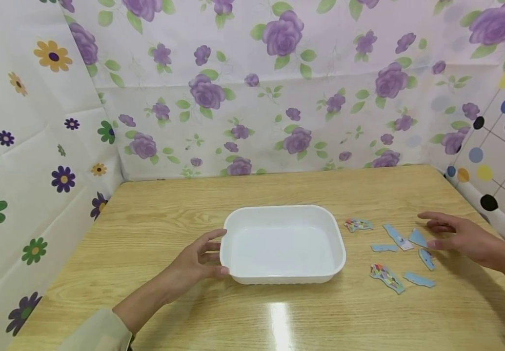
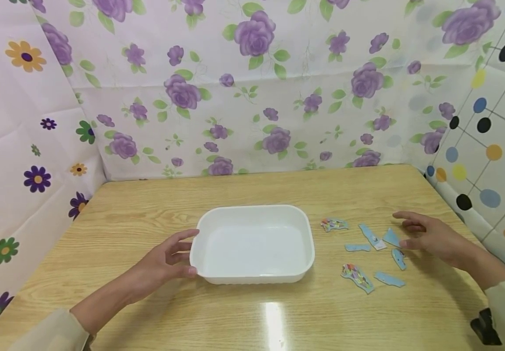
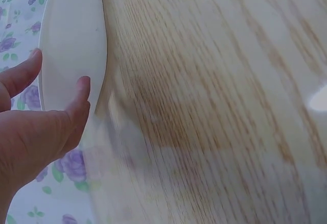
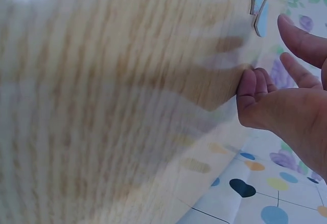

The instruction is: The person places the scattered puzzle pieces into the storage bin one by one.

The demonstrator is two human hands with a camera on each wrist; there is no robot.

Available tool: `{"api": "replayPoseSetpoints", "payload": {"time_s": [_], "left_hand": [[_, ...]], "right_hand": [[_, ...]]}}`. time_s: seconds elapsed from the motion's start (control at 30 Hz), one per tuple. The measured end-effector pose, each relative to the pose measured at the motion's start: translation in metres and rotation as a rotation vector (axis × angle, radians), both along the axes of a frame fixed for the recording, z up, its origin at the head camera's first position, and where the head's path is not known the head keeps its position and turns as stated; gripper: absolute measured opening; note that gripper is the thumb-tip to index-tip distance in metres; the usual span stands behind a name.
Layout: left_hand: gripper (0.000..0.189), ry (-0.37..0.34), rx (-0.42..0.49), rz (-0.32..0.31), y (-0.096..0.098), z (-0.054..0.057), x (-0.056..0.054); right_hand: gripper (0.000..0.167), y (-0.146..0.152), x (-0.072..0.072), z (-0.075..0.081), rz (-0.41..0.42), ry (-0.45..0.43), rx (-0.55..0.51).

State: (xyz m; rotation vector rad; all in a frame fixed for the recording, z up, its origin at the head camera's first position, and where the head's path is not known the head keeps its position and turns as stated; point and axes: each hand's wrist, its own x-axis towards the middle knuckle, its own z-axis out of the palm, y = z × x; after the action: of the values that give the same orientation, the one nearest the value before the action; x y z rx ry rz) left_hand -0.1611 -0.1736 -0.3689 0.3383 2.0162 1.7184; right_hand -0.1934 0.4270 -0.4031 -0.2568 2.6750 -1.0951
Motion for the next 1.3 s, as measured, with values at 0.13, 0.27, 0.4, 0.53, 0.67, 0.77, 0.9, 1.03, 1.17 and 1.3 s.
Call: {"api": "replayPoseSetpoints", "payload": {"time_s": [0.13,0.27,0.4,0.53,0.67,0.77,0.9,1.03,1.17,1.3], "left_hand": [[0.087,-0.014,0.009,0.008,0.0006,0.0009,0.0002],[0.086,-0.025,0.016,0.009,0.0011,0.0007,0.0001],[0.085,-0.031,0.015,0.010,0.0014,-0.0002,0.0001],[0.085,-0.028,0.012,0.014,0.0014,-0.0005,0.0001],[0.086,-0.028,0.016,0.014,0.0015,-0.0007,-0.0001],[0.087,-0.029,0.017,0.017,0.0019,-0.0001,-0.0001],[0.087,-0.026,0.009,0.016,0.0021,0.0009,0.0001],[0.087,-0.031,0.013,0.013,0.0020,0.0012,-0.0001],[0.087,-0.031,0.017,0.011,0.0021,0.0012,-0.0002],[0.087,-0.028,0.017,0.011,0.0021,0.0015,0.0000]], "right_hand": [[0.074,-0.0008,0.0010,0.0000,-0.006,-0.009,-0.018],[0.073,-0.0012,0.0009,-0.0008,-0.006,-0.005,-0.011],[0.071,-0.0009,-0.0001,-0.0021,-0.001,0.014,0.012],[0.073,0.0008,-0.0008,-0.0031,-0.006,0.017,0.023],[0.071,0.0008,-0.0014,-0.0033,-0.004,0.009,0.011],[0.070,-0.0002,-0.0018,-0.0035,0.000,0.003,0.011],[0.069,-0.0006,-0.0026,-0.0033,0.001,-0.001,0.012],[0.067,-0.0011,-0.0033,-0.0029,0.005,-0.007,0.001],[0.064,-0.0007,-0.0033,-0.0033,0.019,0.005,0.004],[0.061,0.0000,-0.0024,-0.0044,0.024,0.024,0.018]]}}
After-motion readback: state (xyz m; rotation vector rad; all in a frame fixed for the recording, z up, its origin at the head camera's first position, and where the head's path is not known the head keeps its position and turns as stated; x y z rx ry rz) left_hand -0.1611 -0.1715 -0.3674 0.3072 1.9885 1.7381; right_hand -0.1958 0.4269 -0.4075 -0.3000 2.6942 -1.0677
